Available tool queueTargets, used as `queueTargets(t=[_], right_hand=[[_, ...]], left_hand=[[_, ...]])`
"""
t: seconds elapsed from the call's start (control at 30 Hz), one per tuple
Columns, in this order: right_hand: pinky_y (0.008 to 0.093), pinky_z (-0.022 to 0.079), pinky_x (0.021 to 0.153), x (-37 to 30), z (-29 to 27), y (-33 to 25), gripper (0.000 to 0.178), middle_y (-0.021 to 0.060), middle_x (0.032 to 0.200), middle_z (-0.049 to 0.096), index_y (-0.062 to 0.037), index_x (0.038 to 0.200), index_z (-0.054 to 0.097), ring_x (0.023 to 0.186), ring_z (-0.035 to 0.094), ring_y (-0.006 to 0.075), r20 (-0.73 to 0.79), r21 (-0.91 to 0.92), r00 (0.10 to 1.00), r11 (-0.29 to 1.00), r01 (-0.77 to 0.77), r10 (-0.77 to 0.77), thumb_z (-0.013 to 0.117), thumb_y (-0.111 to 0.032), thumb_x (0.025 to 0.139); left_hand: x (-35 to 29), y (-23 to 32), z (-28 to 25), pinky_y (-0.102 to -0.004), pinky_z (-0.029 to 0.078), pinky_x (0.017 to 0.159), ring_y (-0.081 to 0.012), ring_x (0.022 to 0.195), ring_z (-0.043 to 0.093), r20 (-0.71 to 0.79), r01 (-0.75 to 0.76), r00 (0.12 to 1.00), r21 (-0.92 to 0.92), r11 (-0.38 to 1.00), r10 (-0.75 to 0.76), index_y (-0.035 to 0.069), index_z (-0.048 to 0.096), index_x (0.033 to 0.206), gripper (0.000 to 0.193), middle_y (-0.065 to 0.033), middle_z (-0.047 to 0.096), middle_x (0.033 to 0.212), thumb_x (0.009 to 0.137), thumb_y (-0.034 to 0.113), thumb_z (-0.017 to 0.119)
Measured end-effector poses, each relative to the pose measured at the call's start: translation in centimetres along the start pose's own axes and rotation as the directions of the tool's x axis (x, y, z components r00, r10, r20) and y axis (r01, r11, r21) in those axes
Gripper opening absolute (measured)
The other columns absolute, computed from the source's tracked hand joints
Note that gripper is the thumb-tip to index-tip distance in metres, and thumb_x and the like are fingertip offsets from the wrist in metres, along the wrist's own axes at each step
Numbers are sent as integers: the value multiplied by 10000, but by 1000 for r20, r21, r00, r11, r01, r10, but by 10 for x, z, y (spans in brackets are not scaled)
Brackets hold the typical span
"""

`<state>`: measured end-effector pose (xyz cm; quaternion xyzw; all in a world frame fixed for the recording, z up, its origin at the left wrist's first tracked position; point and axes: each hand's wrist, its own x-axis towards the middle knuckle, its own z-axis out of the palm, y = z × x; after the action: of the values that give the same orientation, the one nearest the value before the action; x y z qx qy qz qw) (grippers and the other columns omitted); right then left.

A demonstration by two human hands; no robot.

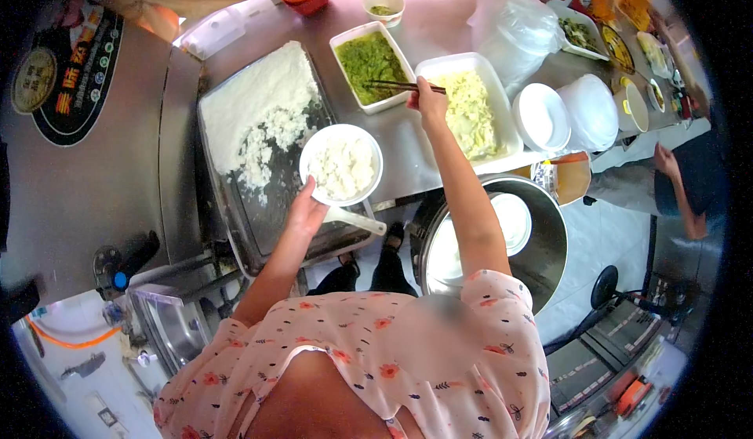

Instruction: The person scoops white rice from a large tray into a bowl using a spatula, then adds shredded cabbage and a green vegetable using chopsticks. This process is repeated for multiple bowls, which are placed into a large metal pot.

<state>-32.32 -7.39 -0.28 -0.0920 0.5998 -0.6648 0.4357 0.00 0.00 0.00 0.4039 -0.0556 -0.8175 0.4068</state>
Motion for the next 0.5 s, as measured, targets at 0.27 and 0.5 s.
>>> queueTargets(t=[0.27,0.5], right_hand=[[304,490,430,10,0,8,183,63,618,536,-29,812,522,482,532,169,35,230,996,970,-85,79,545,-203,863],[278,498,446,14,-4,12,175,39,615,525,-40,807,508,496,525,145,18,365,988,919,-147,151,527,-198,877]], left_hand=[[1,2,6,-410,308,1034,-261,1198,404,-29,6,1000,0,1000,-6,-12,352,1278,463,-148,430,1292,899,208,500],[4,3,3,-397,329,1017,-245,1176,426,-11,1,1000,2,1000,-1,6,386,1258,468,-130,456,1261,876,221,550]])
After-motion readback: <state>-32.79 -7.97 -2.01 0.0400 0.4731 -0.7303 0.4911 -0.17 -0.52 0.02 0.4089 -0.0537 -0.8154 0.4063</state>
